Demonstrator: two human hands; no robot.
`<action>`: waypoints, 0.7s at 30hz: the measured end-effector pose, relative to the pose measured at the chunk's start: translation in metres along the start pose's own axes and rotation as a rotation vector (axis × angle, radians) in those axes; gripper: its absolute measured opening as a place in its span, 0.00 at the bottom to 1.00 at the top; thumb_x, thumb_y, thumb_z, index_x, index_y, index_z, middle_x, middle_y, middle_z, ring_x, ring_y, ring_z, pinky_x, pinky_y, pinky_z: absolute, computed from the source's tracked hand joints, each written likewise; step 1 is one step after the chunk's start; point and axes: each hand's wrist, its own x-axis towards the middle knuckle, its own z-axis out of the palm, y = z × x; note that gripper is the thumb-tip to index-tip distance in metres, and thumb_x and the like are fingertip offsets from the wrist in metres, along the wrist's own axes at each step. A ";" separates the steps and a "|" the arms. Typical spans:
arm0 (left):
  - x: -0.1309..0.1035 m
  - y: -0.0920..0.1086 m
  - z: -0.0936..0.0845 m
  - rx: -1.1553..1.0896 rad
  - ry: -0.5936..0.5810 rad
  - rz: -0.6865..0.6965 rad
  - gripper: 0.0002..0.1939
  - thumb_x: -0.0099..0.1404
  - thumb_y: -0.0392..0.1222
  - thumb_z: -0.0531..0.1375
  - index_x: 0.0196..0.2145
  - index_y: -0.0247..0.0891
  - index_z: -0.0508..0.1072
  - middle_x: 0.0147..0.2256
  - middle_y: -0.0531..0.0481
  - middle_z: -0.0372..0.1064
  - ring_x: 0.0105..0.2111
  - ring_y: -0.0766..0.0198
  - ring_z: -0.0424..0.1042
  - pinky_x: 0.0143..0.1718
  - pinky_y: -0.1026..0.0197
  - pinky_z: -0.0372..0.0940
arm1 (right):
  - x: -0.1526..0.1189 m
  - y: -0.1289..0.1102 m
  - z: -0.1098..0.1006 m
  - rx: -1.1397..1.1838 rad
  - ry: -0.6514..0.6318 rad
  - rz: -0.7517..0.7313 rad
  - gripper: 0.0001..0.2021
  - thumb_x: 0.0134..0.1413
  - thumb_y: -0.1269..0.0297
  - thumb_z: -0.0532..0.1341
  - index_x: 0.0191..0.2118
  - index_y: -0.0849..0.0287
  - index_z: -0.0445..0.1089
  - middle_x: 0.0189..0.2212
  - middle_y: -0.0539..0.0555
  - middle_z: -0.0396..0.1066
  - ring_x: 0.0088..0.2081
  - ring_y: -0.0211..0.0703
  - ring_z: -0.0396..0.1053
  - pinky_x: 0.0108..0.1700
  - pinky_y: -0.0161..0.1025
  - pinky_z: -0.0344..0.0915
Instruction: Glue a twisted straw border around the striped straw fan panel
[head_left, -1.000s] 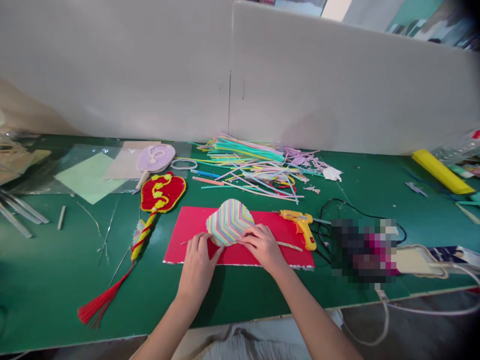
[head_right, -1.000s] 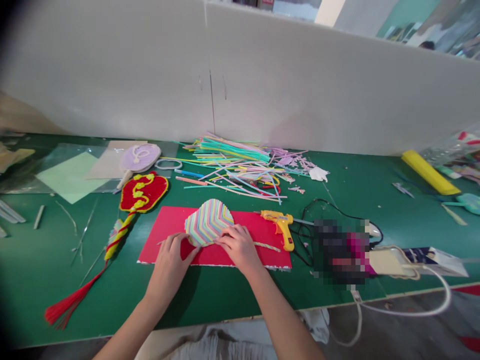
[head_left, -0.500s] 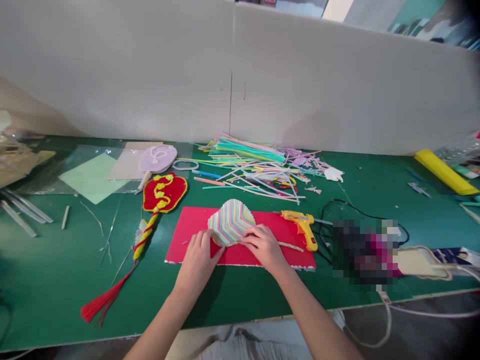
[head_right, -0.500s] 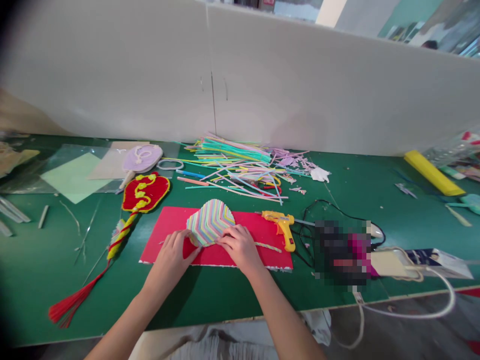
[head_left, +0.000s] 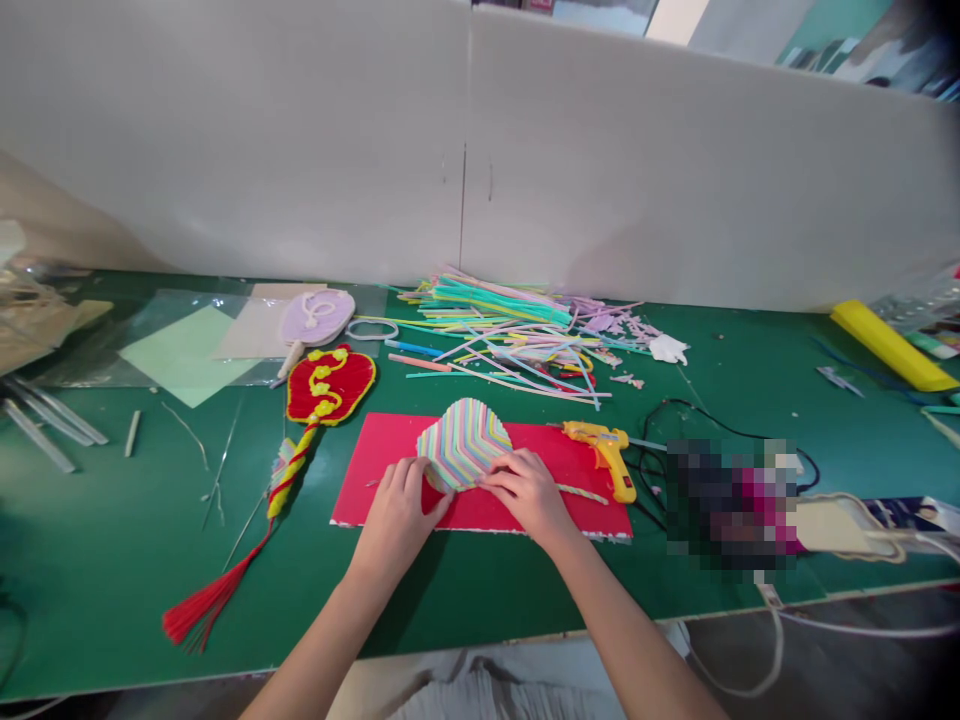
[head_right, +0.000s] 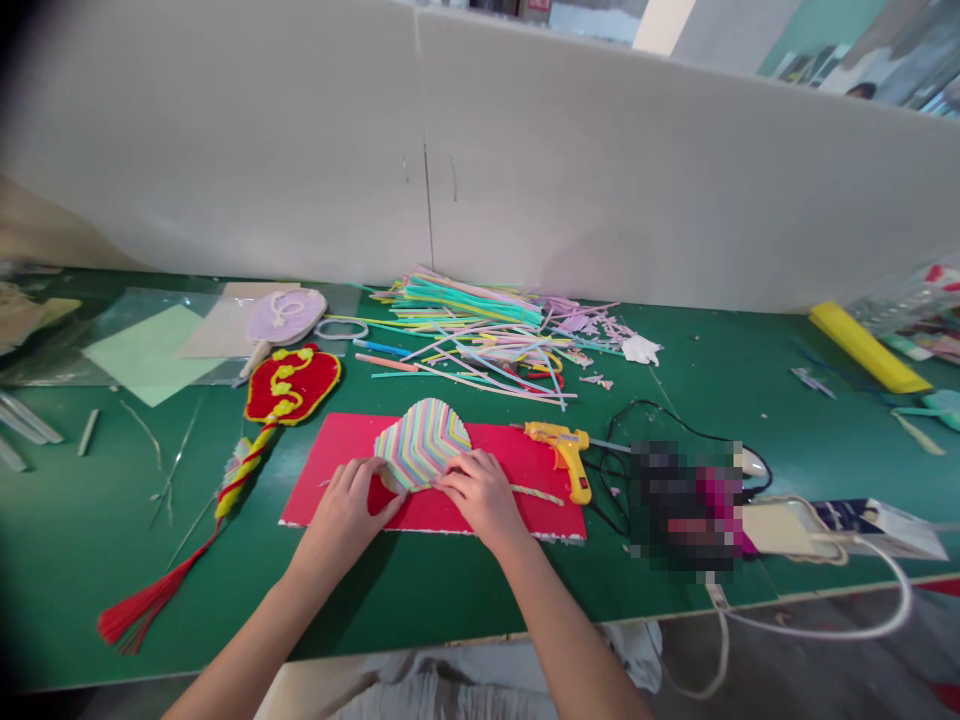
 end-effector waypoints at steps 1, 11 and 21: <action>0.000 0.000 0.000 0.003 0.001 0.004 0.15 0.65 0.44 0.56 0.46 0.33 0.62 0.39 0.41 0.67 0.40 0.51 0.68 0.43 0.49 0.66 | 0.000 0.000 0.000 -0.001 0.001 -0.001 0.06 0.58 0.66 0.61 0.34 0.55 0.76 0.34 0.53 0.73 0.39 0.42 0.66 0.41 0.40 0.65; 0.000 -0.001 0.000 -0.030 -0.035 -0.023 0.19 0.64 0.47 0.58 0.47 0.33 0.62 0.39 0.42 0.66 0.40 0.51 0.68 0.43 0.49 0.66 | 0.000 0.000 0.001 0.005 0.004 -0.003 0.06 0.58 0.66 0.61 0.34 0.55 0.76 0.34 0.53 0.73 0.38 0.42 0.66 0.40 0.40 0.64; 0.007 0.002 -0.001 0.031 -0.101 -0.029 0.16 0.63 0.45 0.59 0.45 0.33 0.68 0.38 0.42 0.65 0.39 0.50 0.65 0.40 0.51 0.65 | 0.001 -0.001 0.000 0.001 0.006 -0.003 0.06 0.58 0.66 0.61 0.34 0.55 0.76 0.34 0.53 0.73 0.38 0.43 0.66 0.39 0.40 0.63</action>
